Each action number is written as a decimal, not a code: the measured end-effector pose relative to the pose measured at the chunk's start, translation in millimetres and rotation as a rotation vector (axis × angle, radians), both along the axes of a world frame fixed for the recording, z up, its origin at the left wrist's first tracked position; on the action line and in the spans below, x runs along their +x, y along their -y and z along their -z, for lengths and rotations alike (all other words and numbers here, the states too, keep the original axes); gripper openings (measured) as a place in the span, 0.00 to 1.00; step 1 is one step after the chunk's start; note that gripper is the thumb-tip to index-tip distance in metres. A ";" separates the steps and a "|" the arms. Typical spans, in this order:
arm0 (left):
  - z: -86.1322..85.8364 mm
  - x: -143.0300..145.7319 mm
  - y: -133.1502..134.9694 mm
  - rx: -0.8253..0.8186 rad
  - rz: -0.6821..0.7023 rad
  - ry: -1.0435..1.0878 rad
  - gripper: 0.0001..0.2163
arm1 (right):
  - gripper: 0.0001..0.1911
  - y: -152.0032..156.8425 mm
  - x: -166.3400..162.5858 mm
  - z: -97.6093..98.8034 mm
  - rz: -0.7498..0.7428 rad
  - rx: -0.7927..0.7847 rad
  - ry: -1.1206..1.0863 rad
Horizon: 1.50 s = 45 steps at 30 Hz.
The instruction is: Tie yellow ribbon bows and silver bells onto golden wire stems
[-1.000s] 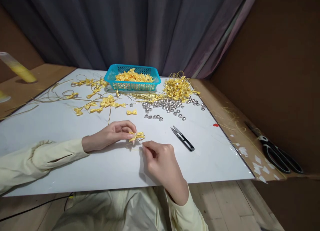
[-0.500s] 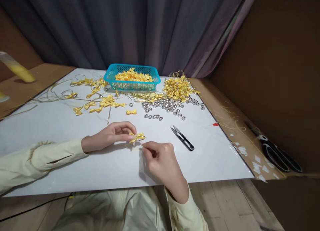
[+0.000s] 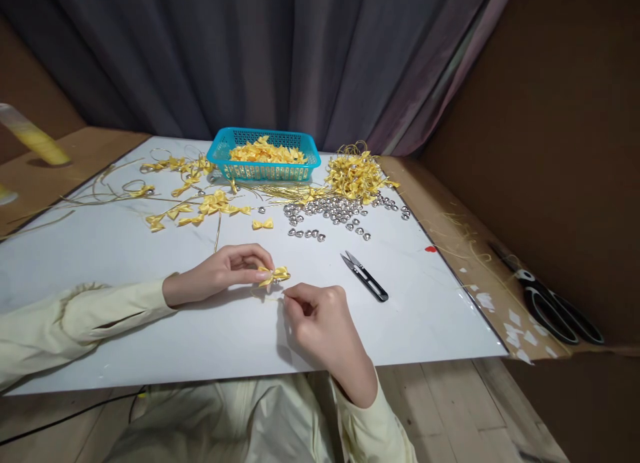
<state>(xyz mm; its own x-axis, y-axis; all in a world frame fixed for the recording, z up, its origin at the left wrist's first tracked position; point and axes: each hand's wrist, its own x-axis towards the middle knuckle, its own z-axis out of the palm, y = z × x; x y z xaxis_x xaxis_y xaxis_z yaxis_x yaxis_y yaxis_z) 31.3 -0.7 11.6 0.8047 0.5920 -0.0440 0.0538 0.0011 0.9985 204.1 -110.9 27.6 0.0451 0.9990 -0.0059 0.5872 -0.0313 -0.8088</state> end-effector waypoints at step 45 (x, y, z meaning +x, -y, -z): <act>-0.4 2.2 -0.7 -0.329 -0.044 0.111 0.07 | 0.11 -5.6 -0.6 8.6 -0.038 0.188 -0.074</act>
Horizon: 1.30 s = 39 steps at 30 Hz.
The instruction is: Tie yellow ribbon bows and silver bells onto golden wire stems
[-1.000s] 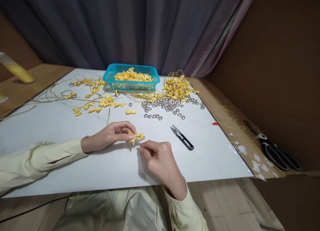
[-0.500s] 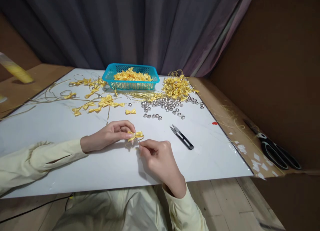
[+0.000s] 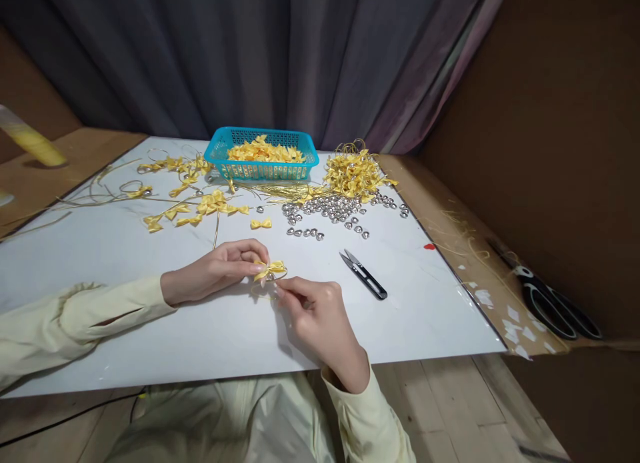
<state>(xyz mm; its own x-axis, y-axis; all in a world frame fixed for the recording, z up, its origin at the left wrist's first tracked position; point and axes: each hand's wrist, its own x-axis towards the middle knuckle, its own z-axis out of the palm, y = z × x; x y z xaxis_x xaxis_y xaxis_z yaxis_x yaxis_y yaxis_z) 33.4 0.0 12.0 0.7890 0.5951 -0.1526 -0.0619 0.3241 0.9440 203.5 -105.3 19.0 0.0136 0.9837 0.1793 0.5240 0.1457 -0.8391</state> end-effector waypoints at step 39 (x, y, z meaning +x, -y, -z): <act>2.3 -2.3 -3.8 -0.158 0.048 0.026 0.06 | 0.13 -0.1 -1.4 10.5 0.017 0.160 0.190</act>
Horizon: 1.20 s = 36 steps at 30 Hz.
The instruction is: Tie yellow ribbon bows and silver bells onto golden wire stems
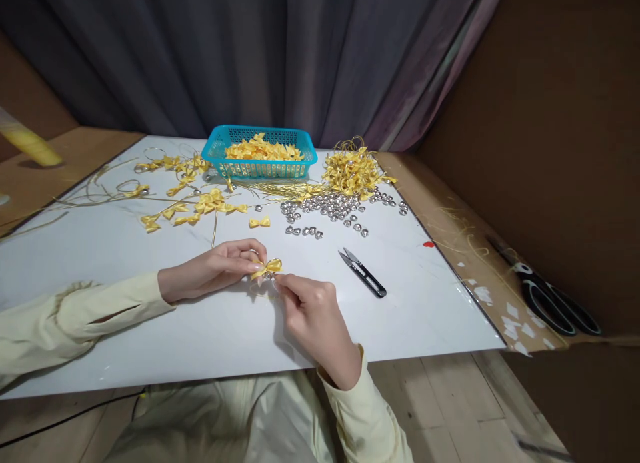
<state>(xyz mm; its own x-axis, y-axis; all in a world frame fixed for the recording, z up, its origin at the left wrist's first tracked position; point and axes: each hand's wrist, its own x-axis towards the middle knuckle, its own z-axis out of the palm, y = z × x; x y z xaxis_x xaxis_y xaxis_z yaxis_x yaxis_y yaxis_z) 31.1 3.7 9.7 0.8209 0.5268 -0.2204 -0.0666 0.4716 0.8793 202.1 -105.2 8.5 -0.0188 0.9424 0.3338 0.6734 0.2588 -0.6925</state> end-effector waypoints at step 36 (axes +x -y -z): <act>-3.4 -0.6 7.0 0.377 -0.027 -0.059 0.05 | 0.09 -3.7 -9.1 2.2 0.089 -0.146 -0.283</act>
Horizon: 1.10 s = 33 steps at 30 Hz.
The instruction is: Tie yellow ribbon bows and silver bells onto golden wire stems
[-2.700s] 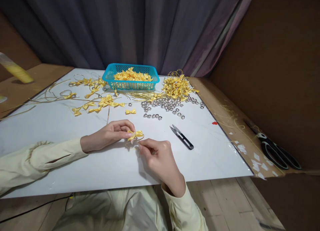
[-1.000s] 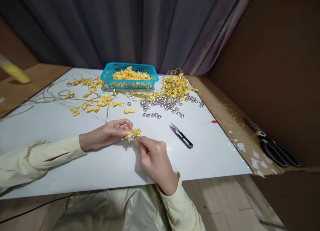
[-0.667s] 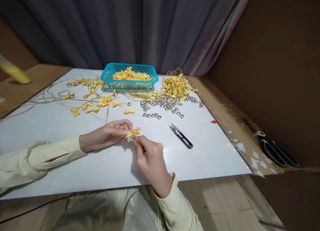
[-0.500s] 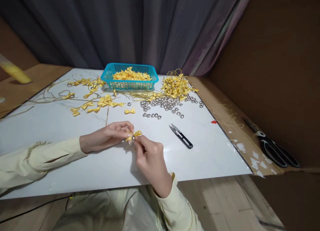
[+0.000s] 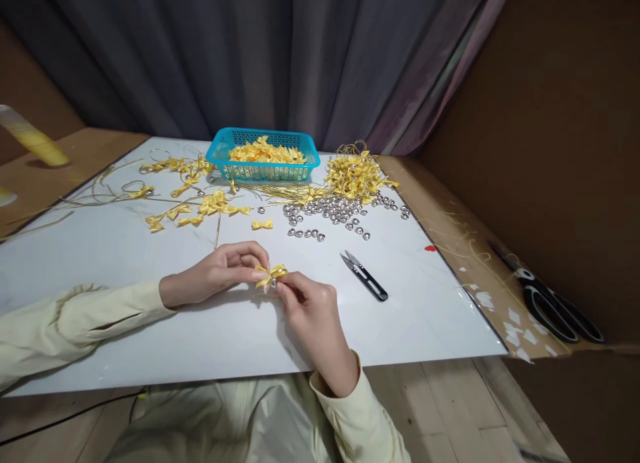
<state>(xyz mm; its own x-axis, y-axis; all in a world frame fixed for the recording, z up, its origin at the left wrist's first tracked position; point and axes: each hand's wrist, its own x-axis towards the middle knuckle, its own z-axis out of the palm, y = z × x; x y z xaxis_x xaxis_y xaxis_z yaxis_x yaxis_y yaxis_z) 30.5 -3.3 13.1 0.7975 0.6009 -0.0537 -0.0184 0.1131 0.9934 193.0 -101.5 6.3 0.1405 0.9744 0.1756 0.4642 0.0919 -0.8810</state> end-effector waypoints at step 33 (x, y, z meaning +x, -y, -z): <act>-12.5 -3.6 5.0 0.401 -0.122 0.037 0.09 | 0.09 -14.6 19.8 -19.1 -0.112 0.388 0.437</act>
<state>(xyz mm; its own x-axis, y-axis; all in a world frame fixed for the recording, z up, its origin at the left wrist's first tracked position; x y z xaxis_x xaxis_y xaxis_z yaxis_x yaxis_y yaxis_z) 26.9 -8.3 25.6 0.7160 0.6588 0.2308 -0.0442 -0.2872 0.9568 212.8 -86.9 25.4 -0.1252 0.8321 0.5404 0.7453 0.4384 -0.5024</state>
